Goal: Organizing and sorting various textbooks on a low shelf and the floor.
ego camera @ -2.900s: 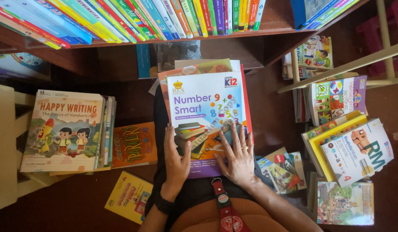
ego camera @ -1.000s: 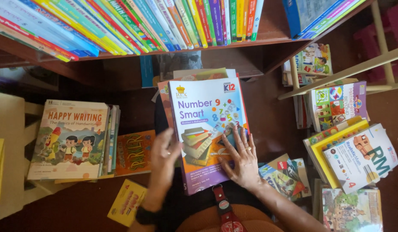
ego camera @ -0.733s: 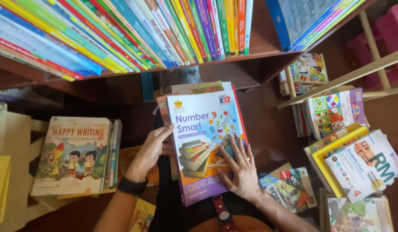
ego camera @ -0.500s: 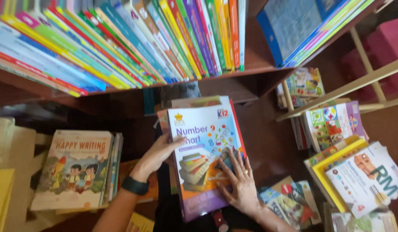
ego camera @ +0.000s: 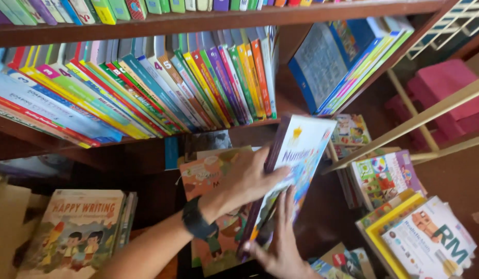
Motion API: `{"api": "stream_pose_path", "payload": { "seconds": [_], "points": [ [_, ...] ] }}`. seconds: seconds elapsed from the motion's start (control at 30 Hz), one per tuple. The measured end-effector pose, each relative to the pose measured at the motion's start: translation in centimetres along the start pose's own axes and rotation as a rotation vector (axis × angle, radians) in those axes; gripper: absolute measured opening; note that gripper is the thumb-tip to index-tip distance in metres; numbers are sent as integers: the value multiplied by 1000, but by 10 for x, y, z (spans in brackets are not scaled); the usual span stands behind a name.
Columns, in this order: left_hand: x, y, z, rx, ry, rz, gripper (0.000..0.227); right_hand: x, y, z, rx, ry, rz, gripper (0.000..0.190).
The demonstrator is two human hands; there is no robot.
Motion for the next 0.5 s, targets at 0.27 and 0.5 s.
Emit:
{"api": "stream_pose_path", "payload": {
  "seconds": [0.27,0.5],
  "points": [
    [20,-80,-10,-392,-8,-95,37,-76,-101,22,-133,44,-89,109],
    [34,-111,-8,-512,141,-67,40,-151,-152,-1,-209,209,62,88]
  ]
}}
Point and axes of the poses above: each hand's wrist, its own y-axis away from the middle knuckle, its own z-axis out of the back of the hand, x = y × z, the point moved 3 cm from there along -y, towards the middle knuckle, and after that the axes turned 11 degrees about y, right-handed, at the moved point
